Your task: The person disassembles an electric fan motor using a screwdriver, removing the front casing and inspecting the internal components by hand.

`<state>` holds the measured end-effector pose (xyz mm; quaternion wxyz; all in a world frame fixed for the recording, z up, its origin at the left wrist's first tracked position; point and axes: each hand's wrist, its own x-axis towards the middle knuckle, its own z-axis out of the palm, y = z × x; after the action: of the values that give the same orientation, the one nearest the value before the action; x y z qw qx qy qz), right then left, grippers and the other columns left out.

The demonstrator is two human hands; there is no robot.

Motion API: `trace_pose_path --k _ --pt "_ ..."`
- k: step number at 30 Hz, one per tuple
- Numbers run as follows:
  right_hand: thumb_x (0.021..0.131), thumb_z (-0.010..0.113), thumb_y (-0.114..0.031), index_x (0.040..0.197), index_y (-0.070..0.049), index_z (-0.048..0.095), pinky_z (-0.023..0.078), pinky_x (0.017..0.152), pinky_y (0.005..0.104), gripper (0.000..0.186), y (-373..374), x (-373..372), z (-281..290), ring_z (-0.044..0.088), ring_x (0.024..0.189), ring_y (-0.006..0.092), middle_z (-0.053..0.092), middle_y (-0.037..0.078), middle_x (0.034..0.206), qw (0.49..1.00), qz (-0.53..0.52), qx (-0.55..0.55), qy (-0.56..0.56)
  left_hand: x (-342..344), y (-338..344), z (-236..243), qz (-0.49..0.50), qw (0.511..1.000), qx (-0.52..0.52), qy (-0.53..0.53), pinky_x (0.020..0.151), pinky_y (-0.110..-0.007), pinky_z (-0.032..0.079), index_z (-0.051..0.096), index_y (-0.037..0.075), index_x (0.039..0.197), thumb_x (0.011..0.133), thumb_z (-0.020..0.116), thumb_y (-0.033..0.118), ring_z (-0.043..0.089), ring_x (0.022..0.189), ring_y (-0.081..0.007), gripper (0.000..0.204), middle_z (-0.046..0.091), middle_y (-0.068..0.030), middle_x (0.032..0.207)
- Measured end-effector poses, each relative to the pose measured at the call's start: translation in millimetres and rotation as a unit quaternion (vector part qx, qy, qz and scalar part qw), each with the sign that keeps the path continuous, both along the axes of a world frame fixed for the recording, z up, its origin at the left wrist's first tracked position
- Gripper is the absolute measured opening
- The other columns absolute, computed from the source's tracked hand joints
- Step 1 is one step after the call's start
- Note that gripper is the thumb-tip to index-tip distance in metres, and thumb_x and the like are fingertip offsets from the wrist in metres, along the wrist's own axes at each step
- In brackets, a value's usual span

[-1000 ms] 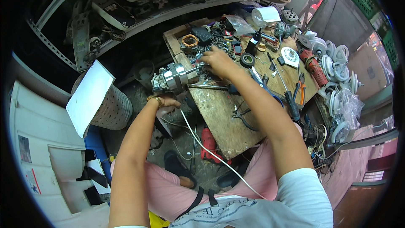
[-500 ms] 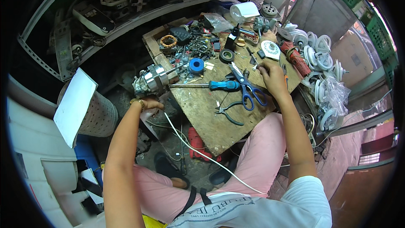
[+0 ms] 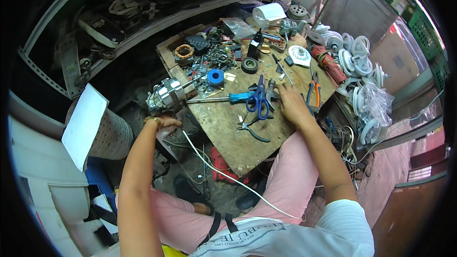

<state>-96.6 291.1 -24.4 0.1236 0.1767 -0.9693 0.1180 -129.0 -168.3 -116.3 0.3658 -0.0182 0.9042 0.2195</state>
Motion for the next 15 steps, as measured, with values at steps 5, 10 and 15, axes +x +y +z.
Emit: trace_pose_path --k 5,10,15 --pt "0.069 0.055 0.004 0.106 0.003 0.06 0.047 0.078 0.0453 0.038 28 -17 -14 0.06 0.088 0.0393 0.062 0.023 0.089 0.995 0.025 0.044 -0.082 -3 24 21 -0.019 0.999 0.006 -0.025 0.085 -0.036 0.045 0.068 0.003 0.094 0.066 0.068 0.046 0.059 0.094 -0.0259 0.052 0.066 -0.0145 0.102" --pt "0.064 0.06 -0.002 0.108 0.003 0.062 0.049 0.08 0.0367 0.045 20 -23 7 0.063 0.086 0.0333 0.066 0.02 0.094 0.953 0.066 -0.11 -0.276 3 9 14 -0.058 0.997 -0.015 0.038 0.069 -0.036 0.046 0.07 0.006 0.079 0.069 0.065 0.048 0.058 0.069 -0.0198 0.044 0.067 -0.0064 0.078" --pt "0.079 0.069 -0.012 0.107 0.0 0.061 0.048 0.068 0.0276 0.032 1 -13 65 0.059 0.076 0.0125 0.064 0.005 0.085 0.834 0.106 -0.27 -0.47 11 17 33 -0.018 1.0 0.009 -0.002 0.066 -0.035 0.046 0.069 0.006 0.078 0.069 0.065 0.047 0.059 0.07 -0.0195 0.042 0.067 -0.0066 0.078"
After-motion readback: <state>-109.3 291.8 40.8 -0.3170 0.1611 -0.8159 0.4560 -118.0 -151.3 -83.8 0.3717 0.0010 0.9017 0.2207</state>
